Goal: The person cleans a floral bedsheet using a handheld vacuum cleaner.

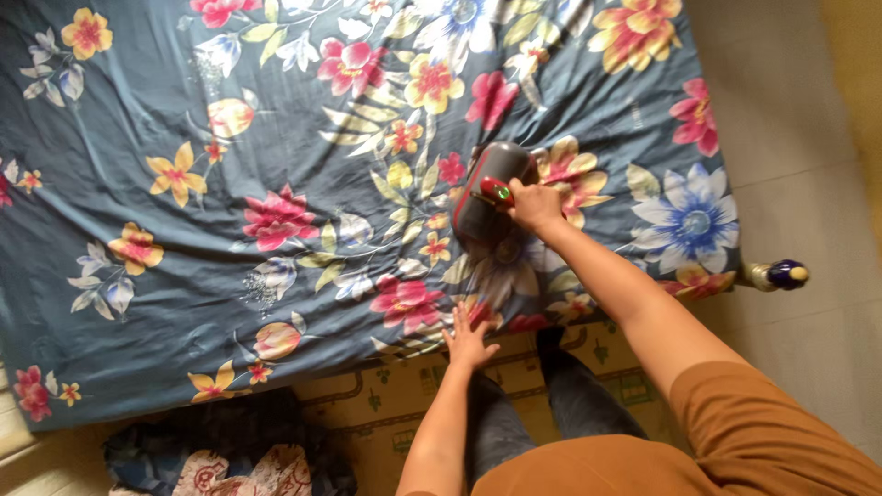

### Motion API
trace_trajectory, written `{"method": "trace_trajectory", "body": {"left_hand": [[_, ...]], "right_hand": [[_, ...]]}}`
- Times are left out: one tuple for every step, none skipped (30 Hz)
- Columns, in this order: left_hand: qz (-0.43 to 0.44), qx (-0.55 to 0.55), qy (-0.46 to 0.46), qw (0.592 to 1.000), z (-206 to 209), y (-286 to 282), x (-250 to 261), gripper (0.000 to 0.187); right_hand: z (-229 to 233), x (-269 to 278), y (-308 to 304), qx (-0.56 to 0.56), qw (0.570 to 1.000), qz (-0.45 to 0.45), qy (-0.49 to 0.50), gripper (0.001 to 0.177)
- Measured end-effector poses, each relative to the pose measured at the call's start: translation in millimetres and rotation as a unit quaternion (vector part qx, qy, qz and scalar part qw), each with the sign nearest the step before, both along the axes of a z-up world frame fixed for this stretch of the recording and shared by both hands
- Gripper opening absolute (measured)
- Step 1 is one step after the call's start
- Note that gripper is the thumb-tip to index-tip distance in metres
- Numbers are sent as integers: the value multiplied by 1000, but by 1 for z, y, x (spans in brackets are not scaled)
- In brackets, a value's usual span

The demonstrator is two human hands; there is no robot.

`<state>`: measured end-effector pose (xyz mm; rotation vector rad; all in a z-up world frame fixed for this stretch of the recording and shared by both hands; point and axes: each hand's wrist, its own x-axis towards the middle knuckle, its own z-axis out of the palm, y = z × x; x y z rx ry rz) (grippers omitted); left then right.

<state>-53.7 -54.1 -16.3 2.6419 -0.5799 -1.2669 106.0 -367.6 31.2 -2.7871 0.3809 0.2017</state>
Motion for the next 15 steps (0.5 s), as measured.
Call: {"method": "trace_trajectory", "body": {"left_hand": [[7, 9, 1, 1000, 3, -3, 0, 65], [6, 8, 2, 1000, 5, -7, 1, 65], [16, 18, 5, 1000, 7, -9, 2, 61], [26, 27, 9, 999, 8, -12, 0, 57], [24, 27, 9, 999, 9, -17, 0, 57], [43, 22, -9, 999, 11, -22, -1, 58], [63, 16, -27, 998, 12, -26, -3, 59], [60, 17, -27, 998, 13, -32, -7, 59], [62, 11, -78, 995, 13, -40, -11, 62], [63, 6, -129, 990, 12, -49, -13, 65], [62, 5, -129, 990, 11, -60, -16, 65], [42, -46, -170, 983, 9, -71, -19, 69], [22, -96, -210, 973, 8, -82, -21, 74], [22, -95, -210, 973, 6, -95, -22, 74], [-10, -118, -230, 966, 4, -110, -23, 80]], "right_hand": [[0, -9, -9, -2, 1000, 19, 9, 44], [2, -22, -22, -2, 1000, 18, 9, 44], [2, -41, -35, -21, 999, 32, 1, 44], [3, -61, -47, -40, 998, 46, -6, 43], [6, -83, -61, -5, 1000, 18, 8, 42], [10, -107, -75, 31, 999, -9, 22, 42], [12, -132, -87, 19, 999, -32, 24, 44], [13, -158, -98, 7, 998, -54, 25, 46], [12, -184, -110, -3, 998, -68, 14, 48], [11, -210, -120, -13, 997, -81, 3, 50], [11, -239, -130, -25, 995, -99, 9, 44], [8, -264, -133, -37, 992, -118, 16, 38], [5, -284, -131, -54, 986, -159, 21, 40], [4, -302, -129, -70, 977, -200, 26, 45], [1, -316, -123, -70, 977, -200, 26, 45]]}}
